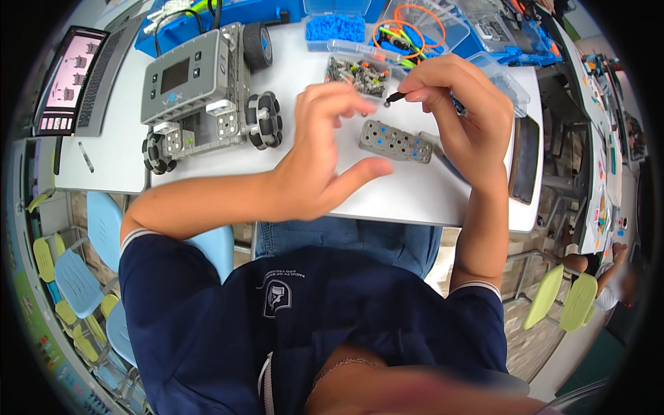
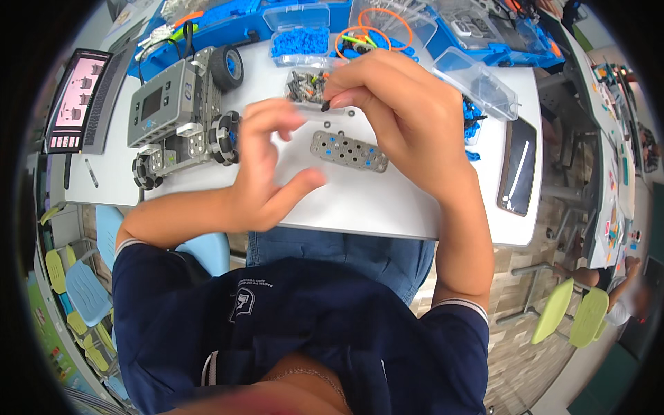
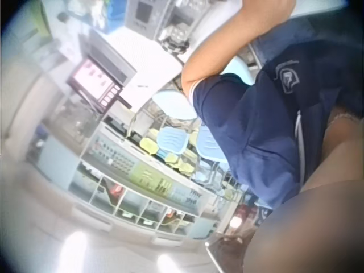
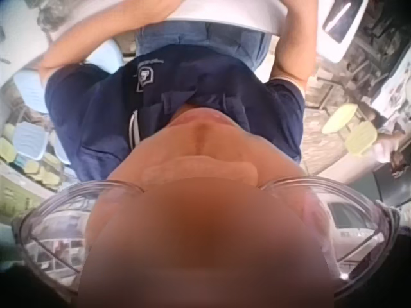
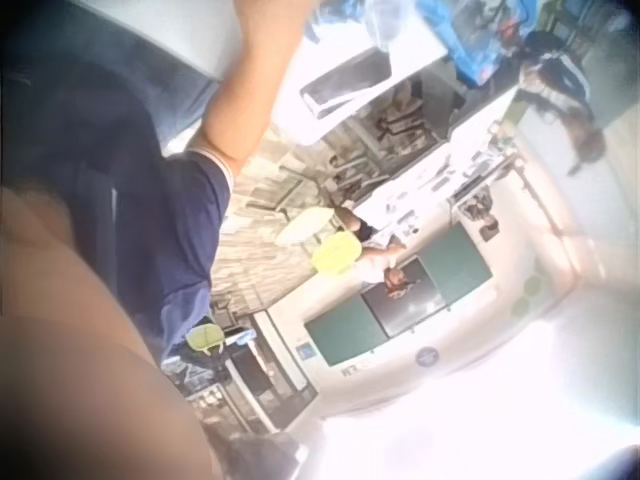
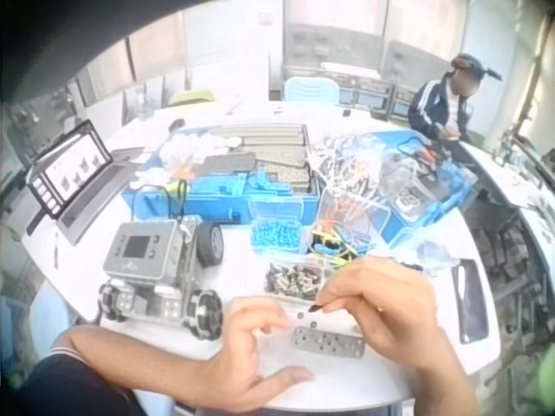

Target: The person assembles small robot components on a white table, inserting blue and black pegs into a gray perforated plate and attaching a green and blue plastic piece. They handle a laptop briefly and use pliers to adjust parts.

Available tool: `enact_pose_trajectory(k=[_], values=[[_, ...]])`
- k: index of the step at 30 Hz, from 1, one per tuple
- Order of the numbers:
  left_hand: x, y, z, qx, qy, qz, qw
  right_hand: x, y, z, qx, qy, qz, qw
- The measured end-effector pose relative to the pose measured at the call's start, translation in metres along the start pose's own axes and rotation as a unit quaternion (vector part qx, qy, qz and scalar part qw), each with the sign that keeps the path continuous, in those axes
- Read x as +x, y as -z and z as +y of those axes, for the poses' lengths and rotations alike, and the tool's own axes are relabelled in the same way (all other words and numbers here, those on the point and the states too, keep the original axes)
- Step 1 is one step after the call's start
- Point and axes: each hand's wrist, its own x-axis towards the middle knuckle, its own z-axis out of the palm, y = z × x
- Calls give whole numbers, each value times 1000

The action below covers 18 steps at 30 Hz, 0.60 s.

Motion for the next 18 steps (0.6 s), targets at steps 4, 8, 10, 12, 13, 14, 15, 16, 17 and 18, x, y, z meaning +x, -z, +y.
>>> enact_pose_trajectory(k=[4, 8, 10, 12, 13, 14, 15, 16, 17, 18], values=[[18, 59, 6, 140, -359, 140, 912, -1, 5, -1, 42, -34, 47, 997], [28, 124, 40, 201, -489, 281, 801, -4, 9, -4, 34, -76, 46, 995], [31, 142, 61, 264, -482, 262, 794, -8, 20, -13, 162, -26, 86, 983], [34, 151, 78, 280, -488, 275, 779, -13, 42, -28, 302, 4, 83, 950], [35, 154, 85, 286, -489, 279, 775, -15, 57, -37, 352, 91, 95, 927], [38, 155, 90, 290, -490, 282, 772, -22, 75, -52, 420, 117, 117, 892], [40, 157, 94, 294, -492, 287, 768, -27, 89, -64, 440, 156, 163, 869], [42, 157, 98, 294, -492, 290, 766, -34, 102, -77, 454, 196, 207, 844], [44, 159, 100, 294, -492, 294, 765, -38, 113, -90, 422, 252, 272, 827], [43, 159, 103, 296, -493, 299, 762, -43, 118, -99, 405, 263, 264, 835]])
